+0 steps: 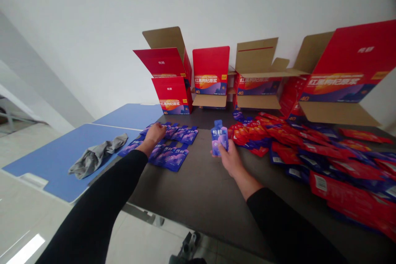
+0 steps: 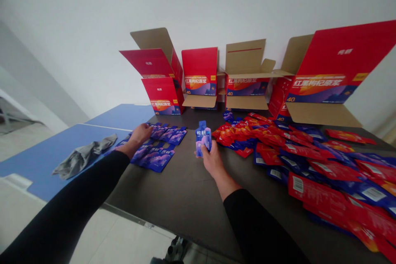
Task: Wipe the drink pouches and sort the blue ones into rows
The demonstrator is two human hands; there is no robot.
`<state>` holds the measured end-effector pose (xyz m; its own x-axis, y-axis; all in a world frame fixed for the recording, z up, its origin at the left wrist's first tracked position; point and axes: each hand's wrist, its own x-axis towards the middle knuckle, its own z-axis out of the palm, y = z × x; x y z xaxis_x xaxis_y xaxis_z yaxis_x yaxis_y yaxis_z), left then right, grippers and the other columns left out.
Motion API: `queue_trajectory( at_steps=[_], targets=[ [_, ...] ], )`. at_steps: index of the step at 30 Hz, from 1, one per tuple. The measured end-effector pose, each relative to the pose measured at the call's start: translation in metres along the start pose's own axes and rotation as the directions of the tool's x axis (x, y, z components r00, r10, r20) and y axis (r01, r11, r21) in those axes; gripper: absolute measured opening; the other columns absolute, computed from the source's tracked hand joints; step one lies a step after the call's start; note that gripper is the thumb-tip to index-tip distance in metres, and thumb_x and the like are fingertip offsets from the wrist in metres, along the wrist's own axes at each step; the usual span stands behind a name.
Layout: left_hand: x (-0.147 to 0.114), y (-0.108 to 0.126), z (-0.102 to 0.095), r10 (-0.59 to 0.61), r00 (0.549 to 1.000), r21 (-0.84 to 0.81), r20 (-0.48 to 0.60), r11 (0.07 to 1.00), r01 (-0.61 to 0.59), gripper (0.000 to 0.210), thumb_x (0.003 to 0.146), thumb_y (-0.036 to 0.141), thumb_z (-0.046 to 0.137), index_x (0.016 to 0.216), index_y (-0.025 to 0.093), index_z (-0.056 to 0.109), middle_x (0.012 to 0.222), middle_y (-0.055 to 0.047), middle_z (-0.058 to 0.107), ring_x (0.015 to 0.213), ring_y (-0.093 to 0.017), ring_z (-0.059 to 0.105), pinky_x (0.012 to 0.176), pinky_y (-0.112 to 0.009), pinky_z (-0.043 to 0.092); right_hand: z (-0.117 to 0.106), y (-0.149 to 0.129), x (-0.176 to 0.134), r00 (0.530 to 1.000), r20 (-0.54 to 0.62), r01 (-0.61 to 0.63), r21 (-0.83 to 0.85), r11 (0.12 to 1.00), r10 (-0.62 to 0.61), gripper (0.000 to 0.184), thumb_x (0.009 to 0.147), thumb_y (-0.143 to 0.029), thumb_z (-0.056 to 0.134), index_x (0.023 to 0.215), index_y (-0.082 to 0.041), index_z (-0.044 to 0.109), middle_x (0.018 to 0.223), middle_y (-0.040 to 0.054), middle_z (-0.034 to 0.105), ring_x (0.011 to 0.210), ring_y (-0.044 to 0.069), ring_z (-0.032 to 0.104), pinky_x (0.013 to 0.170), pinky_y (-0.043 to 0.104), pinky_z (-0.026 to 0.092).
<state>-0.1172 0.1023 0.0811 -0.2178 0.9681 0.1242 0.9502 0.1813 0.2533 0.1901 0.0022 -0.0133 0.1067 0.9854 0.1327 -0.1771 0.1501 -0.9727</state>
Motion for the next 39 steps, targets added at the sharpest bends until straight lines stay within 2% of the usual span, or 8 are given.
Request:
queue_trajectory(
  at_steps=[4,8,13,17,21,28,32,39],
  targets=[
    [-0.044,0.056,0.012,0.236,0.972,-0.172,0.019,0.958,-0.229,0.029,0.091,0.037,0.047,0.092,0.015,0.066,0.086,-0.009,0.071,0.083,-0.022,0.066,0.077,-0.031,0.049,0.0,0.003,0.002,0.999,-0.02,-0.03,0.018,0.999,0.031,0.04,0.084,-0.055,0.057,0.108,-0.026,0.045,0.107,0.0053,0.068,0.074,0.02,0.073,0.063,0.036,0.062],
    [-0.092,0.107,0.034,0.505,0.861,-0.434,0.057,0.789,-0.434,0.04,0.09,0.045,0.055,0.116,0.015,0.062,0.112,-0.012,0.069,0.091,-0.02,0.066,0.083,-0.03,0.051,0.0,0.004,0.004,0.999,-0.039,-0.01,0.023,1.0,0.011,0.046,0.082,-0.058,0.057,0.113,-0.026,0.043,0.118,0.0073,0.064,0.079,0.02,0.072,0.064,0.036,0.063],
    [-0.117,0.142,0.054,0.534,0.842,-0.546,0.076,0.729,-0.413,0.075,0.089,0.053,0.058,0.147,0.01,0.04,0.14,-0.023,0.052,0.115,-0.026,0.063,0.099,-0.036,0.048,-0.004,0.012,0.007,0.995,-0.053,0.077,-0.095,0.993,-0.082,0.048,0.085,-0.054,0.055,0.125,-0.028,0.046,0.132,0.0097,0.059,0.106,0.024,0.067,0.079,0.038,0.061],
    [-0.119,0.155,0.058,0.538,0.84,-0.514,0.066,0.74,-0.434,0.078,0.089,0.05,0.058,0.149,0.006,0.037,0.144,-0.025,0.049,0.131,-0.03,0.052,0.111,-0.04,0.039,-0.008,0.013,0.007,0.991,-0.008,0.133,-0.184,0.974,-0.137,0.05,0.087,-0.045,0.055,0.134,-0.03,0.049,0.131,0.007,0.062,0.12,0.024,0.06,0.096,0.042,0.054],
    [-0.12,0.164,0.054,0.55,0.832,-0.542,0.079,0.723,-0.427,0.073,0.091,0.049,0.054,0.15,0.01,0.036,0.134,-0.02,0.06,0.124,-0.028,0.059,0.106,-0.038,0.043,-0.004,0.003,0.003,0.984,0.045,0.177,-0.147,0.973,-0.172,0.051,0.083,-0.041,0.059,0.133,-0.029,0.055,0.126,0.0059,0.066,0.124,0.025,0.058,0.103,0.045,0.049],
    [-0.109,0.148,0.04,0.474,0.88,-0.46,0.011,0.784,-0.417,0.051,0.091,0.048,0.054,0.129,0.014,0.057,0.113,-0.014,0.071,0.101,-0.025,0.068,0.088,-0.03,0.05,-0.003,-0.001,-0.004,0.966,0.193,0.177,-0.003,0.984,-0.173,0.059,0.077,-0.038,0.067,0.134,-0.027,0.056,0.131,0.0082,0.062,0.122,0.027,0.058,0.102,0.046,0.049],
    [-0.077,0.116,0.034,0.297,0.954,-0.352,-0.041,0.89,-0.292,0.057,0.089,0.05,0.056,0.129,0.01,0.055,0.118,-0.019,0.069,0.107,-0.027,0.067,0.09,-0.031,0.048,-0.005,0.006,-0.002,0.973,0.174,0.163,-0.045,0.986,-0.153,0.059,0.078,-0.036,0.062,0.135,-0.026,0.052,0.135,0.0106,0.056,0.118,0.025,0.057,0.096,0.045,0.05],
    [-0.019,0.053,0.015,0.077,0.996,-0.086,-0.033,0.993,-0.08,0.06,0.086,0.056,0.056,0.116,0.005,0.062,0.116,-0.026,0.067,0.112,-0.033,0.064,0.093,-0.035,0.046,-0.004,0.003,-0.004,0.97,0.178,0.184,-0.101,0.978,-0.165,0.054,0.076,-0.033,0.06,0.129,-0.025,0.053,0.129,0.0107,0.057,0.112,0.023,0.056,0.094,0.043,0.049]
  ],
)
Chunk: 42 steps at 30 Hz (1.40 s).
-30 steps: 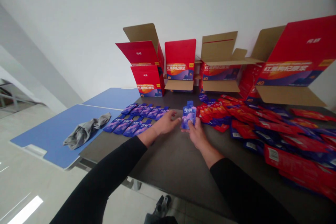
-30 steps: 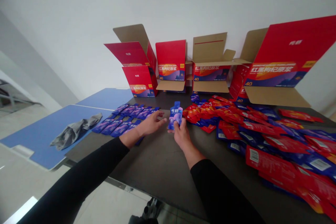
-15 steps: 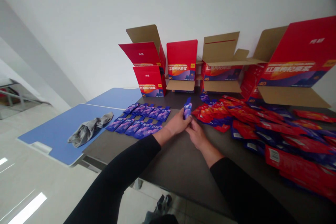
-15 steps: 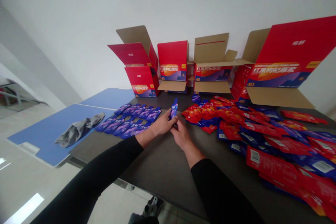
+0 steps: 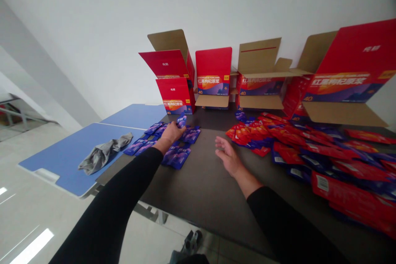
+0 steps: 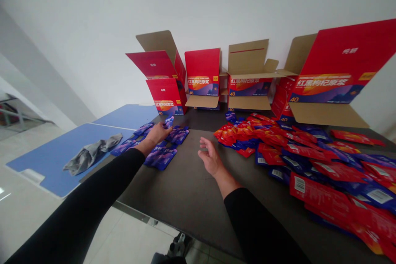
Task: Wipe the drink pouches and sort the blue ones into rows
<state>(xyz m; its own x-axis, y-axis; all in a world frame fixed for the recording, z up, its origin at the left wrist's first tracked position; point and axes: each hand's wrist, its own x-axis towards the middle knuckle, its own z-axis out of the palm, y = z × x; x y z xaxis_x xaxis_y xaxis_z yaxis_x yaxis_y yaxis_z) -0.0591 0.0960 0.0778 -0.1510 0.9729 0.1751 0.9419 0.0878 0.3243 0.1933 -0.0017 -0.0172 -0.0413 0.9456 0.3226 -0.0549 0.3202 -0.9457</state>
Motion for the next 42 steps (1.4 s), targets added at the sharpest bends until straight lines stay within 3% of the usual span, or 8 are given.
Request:
queue_trajectory(
  at_steps=[4,11,19,25,32,36,39,42],
  targets=[
    [0.016,-0.025,-0.005,-0.05,0.999,0.155,0.014,0.987,0.047,0.068,0.082,0.066,0.055,0.113,0.006,0.065,0.116,-0.027,0.066,0.112,-0.037,0.063,0.091,-0.04,0.047,0.0,-0.001,-0.001,1.0,0.003,0.005,-0.005,1.0,-0.005,0.053,0.075,-0.032,0.06,0.128,-0.025,0.054,0.128,0.0103,0.057,0.11,0.023,0.056,0.093,0.042,0.049],
    [0.032,-0.041,0.005,-0.033,0.997,0.356,0.063,0.934,0.009,0.059,0.083,0.058,0.056,0.106,0.006,0.07,0.115,-0.028,0.067,0.117,-0.04,0.059,0.094,-0.044,0.044,0.001,-0.003,-0.002,1.0,0.012,-0.008,-0.005,1.0,0.008,0.052,0.074,-0.03,0.059,0.126,-0.026,0.055,0.128,0.0096,0.058,0.107,0.023,0.057,0.09,0.04,0.05],
    [0.039,-0.039,0.02,-0.054,0.99,0.363,0.132,0.932,0.002,0.06,0.081,0.061,0.059,0.108,0.009,0.071,0.118,-0.029,0.066,0.117,-0.04,0.06,0.093,-0.043,0.045,-0.001,-0.004,-0.002,1.0,0.026,-0.002,-0.023,1.0,0.003,0.05,0.072,-0.024,0.055,0.122,-0.024,0.057,0.126,0.0089,0.058,0.107,0.022,0.056,0.082,0.035,0.05],
    [0.042,-0.039,0.029,-0.108,0.988,0.316,0.113,0.946,0.068,0.074,0.076,0.068,0.06,0.12,0.008,0.067,0.12,-0.029,0.065,0.121,-0.042,0.056,0.093,-0.046,0.046,0.0,-0.005,-0.003,1.0,0.027,0.017,-0.032,0.999,-0.016,0.047,0.073,-0.023,0.054,0.12,-0.024,0.058,0.125,0.0089,0.058,0.105,0.022,0.056,0.08,0.034,0.05],
    [0.031,-0.032,0.021,-0.16,0.981,0.323,0.11,0.939,0.117,0.069,0.079,0.064,0.061,0.126,0.013,0.064,0.137,-0.026,0.055,0.13,-0.043,0.047,0.099,-0.051,0.041,0.0,-0.001,-0.002,1.0,0.021,0.02,-0.016,1.0,-0.019,0.047,0.072,-0.022,0.054,0.119,-0.023,0.057,0.123,0.009,0.059,0.102,0.021,0.056,0.079,0.034,0.049],
    [0.009,-0.015,0.013,-0.054,0.998,0.286,0.016,0.957,0.047,0.058,0.087,0.055,0.054,0.123,0.012,0.064,0.134,-0.025,0.055,0.128,-0.041,0.048,0.1,-0.05,0.04,0.001,0.0,-0.001,1.0,0.004,0.025,-0.003,1.0,-0.025,0.046,0.07,-0.022,0.054,0.116,-0.022,0.058,0.119,0.0085,0.06,0.097,0.019,0.057,0.078,0.033,0.048],
    [-0.018,0.009,0.017,0.113,0.993,0.204,-0.026,0.973,-0.106,0.039,0.09,0.043,0.052,0.108,0.013,0.068,0.12,-0.021,0.063,0.118,-0.035,0.055,0.097,-0.044,0.042,0.0,0.0,0.001,0.999,-0.028,0.024,-0.027,0.999,-0.025,0.037,0.067,-0.025,0.053,0.103,-0.021,0.061,0.1,0.0055,0.063,0.086,0.018,0.058,0.075,0.032,0.047],
    [-0.052,0.04,0.03,0.279,0.96,0.021,0.006,0.96,-0.279,0.021,0.088,0.033,0.054,0.088,0.015,0.066,0.097,-0.014,0.067,0.098,-0.026,0.06,0.089,-0.035,0.043,-0.002,-0.001,0.004,0.997,-0.074,0.002,-0.085,0.996,-0.008,0.023,0.065,-0.026,0.049,0.084,-0.021,0.06,0.075,0.0006,0.06,0.07,0.017,0.055,0.067,0.03,0.043]
  ],
)
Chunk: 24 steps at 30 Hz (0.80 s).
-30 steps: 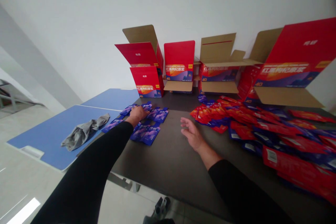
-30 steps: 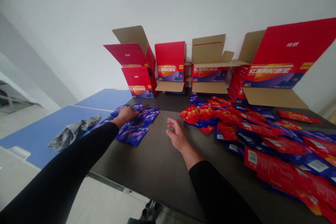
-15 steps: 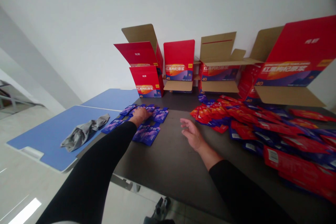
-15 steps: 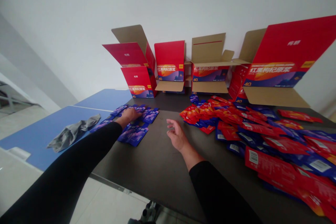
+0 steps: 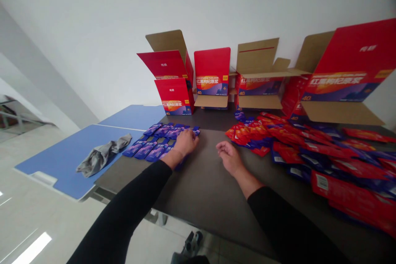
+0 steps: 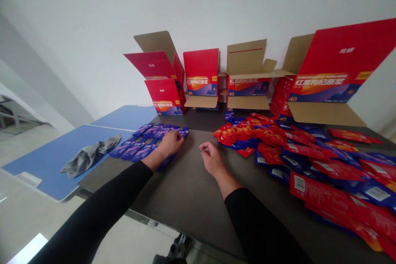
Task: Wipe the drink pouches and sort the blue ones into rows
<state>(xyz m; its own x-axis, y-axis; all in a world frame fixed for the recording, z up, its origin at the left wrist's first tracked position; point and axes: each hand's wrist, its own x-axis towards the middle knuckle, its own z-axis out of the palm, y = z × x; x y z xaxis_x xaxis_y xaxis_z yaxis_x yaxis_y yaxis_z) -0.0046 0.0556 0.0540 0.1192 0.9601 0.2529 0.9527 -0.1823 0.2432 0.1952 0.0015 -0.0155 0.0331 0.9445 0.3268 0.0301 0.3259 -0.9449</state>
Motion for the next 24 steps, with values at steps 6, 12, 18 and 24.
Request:
queue_trajectory(
  at_steps=[6,12,18,24],
  targets=[
    [-0.04,0.07,0.033,-0.095,0.99,-0.572,0.107,0.808,0.14,0.017,0.085,0.023,0.053,0.07,0.02,0.046,0.063,0.003,0.051,0.06,-0.012,0.047,0.06,-0.025,0.034,-0.008,-0.009,0.002,0.992,-0.118,0.01,-0.205,0.979,-0.034,0.016,0.064,-0.023,0.039,0.059,-0.022,0.054,0.055,-0.0013,0.053,0.057,0.016,0.049,0.059,0.028,0.035],
    [-0.052,0.092,0.056,-0.208,0.971,-0.806,0.119,0.551,0.217,0.02,0.083,0.018,0.051,0.066,0.02,0.041,0.062,0.006,0.042,0.06,-0.009,0.039,0.058,-0.023,0.03,-0.009,-0.012,0.001,0.987,-0.156,-0.009,-0.268,0.963,-0.034,0.014,0.063,-0.024,0.041,0.056,-0.023,0.053,0.055,-0.001,0.055,0.059,0.017,0.05,0.058,0.028,0.034],
    [-0.047,0.089,0.064,-0.093,0.992,-0.819,0.08,0.562,0.118,0.023,0.083,0.019,0.051,0.064,0.02,0.038,0.059,0.007,0.039,0.058,-0.009,0.035,0.056,-0.023,0.027,-0.01,-0.011,0.002,0.984,-0.173,-0.005,-0.29,0.957,-0.048,0.014,0.063,-0.023,0.041,0.055,-0.023,0.052,0.052,-0.002,0.052,0.057,0.016,0.047,0.059,0.028,0.034],
    [-0.041,0.09,0.067,-0.026,0.997,-0.769,0.072,0.635,0.072,0.024,0.082,0.019,0.05,0.063,0.021,0.036,0.056,0.006,0.041,0.056,-0.01,0.036,0.055,-0.025,0.027,-0.017,-0.017,0.006,0.977,-0.211,-0.084,-0.407,0.909,-0.004,0.015,0.065,-0.019,0.041,0.056,-0.023,0.053,0.053,-0.0016,0.054,0.058,0.017,0.049,0.059,0.028,0.034]
  ],
)
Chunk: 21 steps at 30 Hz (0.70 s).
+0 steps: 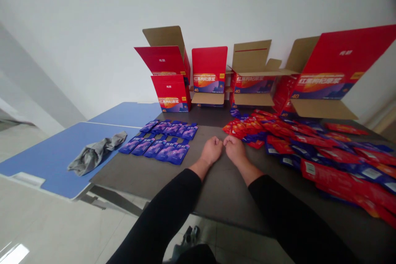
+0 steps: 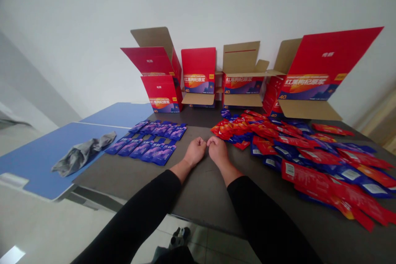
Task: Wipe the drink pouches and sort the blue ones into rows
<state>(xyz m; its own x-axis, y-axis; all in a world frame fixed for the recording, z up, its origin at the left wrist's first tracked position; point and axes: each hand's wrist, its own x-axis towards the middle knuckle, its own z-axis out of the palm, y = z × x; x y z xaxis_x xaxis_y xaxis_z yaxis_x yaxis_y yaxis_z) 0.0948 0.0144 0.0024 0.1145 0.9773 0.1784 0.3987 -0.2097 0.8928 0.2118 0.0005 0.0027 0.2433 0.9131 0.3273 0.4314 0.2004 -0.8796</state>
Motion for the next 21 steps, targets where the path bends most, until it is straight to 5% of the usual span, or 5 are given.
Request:
queue_trajectory(
  at_steps=[6,9,14,21],
  targets=[
    [0.002,-0.002,0.002,0.023,0.999,0.084,0.038,0.996,-0.026,0.026,0.082,0.022,0.051,0.062,0.022,0.035,0.056,0.006,0.043,0.056,-0.011,0.038,0.055,-0.026,0.026,-0.033,0.019,0.019,0.991,-0.13,-0.06,-0.197,0.979,0.035,0.018,0.076,-0.017,0.047,0.081,-0.018,0.063,0.079,0.0057,0.068,0.074,0.019,0.062,0.071,0.029,0.045],
    [0.005,-0.004,0.003,-0.001,0.998,0.099,0.061,0.995,-0.005,0.026,0.083,0.024,0.052,0.063,0.022,0.036,0.056,0.005,0.044,0.056,-0.011,0.039,0.055,-0.026,0.026,-0.061,0.036,0.028,0.981,-0.193,-0.08,-0.442,0.894,-0.008,0.026,0.078,-0.016,0.054,0.1,-0.013,0.066,0.095,0.0122,0.069,0.088,0.021,0.064,0.083,0.031,0.048],
    [0.005,-0.006,0.004,0.004,0.996,0.098,0.086,0.995,-0.013,0.025,0.083,0.026,0.053,0.064,0.022,0.038,0.057,0.004,0.045,0.056,-0.012,0.041,0.054,-0.027,0.025,-0.093,0.045,0.031,0.995,0.015,0.07,-0.808,0.586,-0.098,0.027,0.085,-0.023,0.059,0.106,-0.013,0.072,0.105,0.0171,0.067,0.097,0.026,0.062,0.087,0.035,0.045],
    [0.003,-0.001,0.004,0.01,0.995,0.084,0.096,0.996,-0.018,0.025,0.083,0.023,0.054,0.063,0.022,0.038,0.056,0.005,0.045,0.056,-0.012,0.04,0.056,-0.026,0.025,-0.098,0.03,0.032,0.956,0.269,0.291,-0.902,0.318,-0.113,0.03,0.093,-0.025,0.048,0.095,-0.012,0.075,0.098,0.0188,0.071,0.09,0.026,0.062,0.079,0.036,0.041]
  ],
)
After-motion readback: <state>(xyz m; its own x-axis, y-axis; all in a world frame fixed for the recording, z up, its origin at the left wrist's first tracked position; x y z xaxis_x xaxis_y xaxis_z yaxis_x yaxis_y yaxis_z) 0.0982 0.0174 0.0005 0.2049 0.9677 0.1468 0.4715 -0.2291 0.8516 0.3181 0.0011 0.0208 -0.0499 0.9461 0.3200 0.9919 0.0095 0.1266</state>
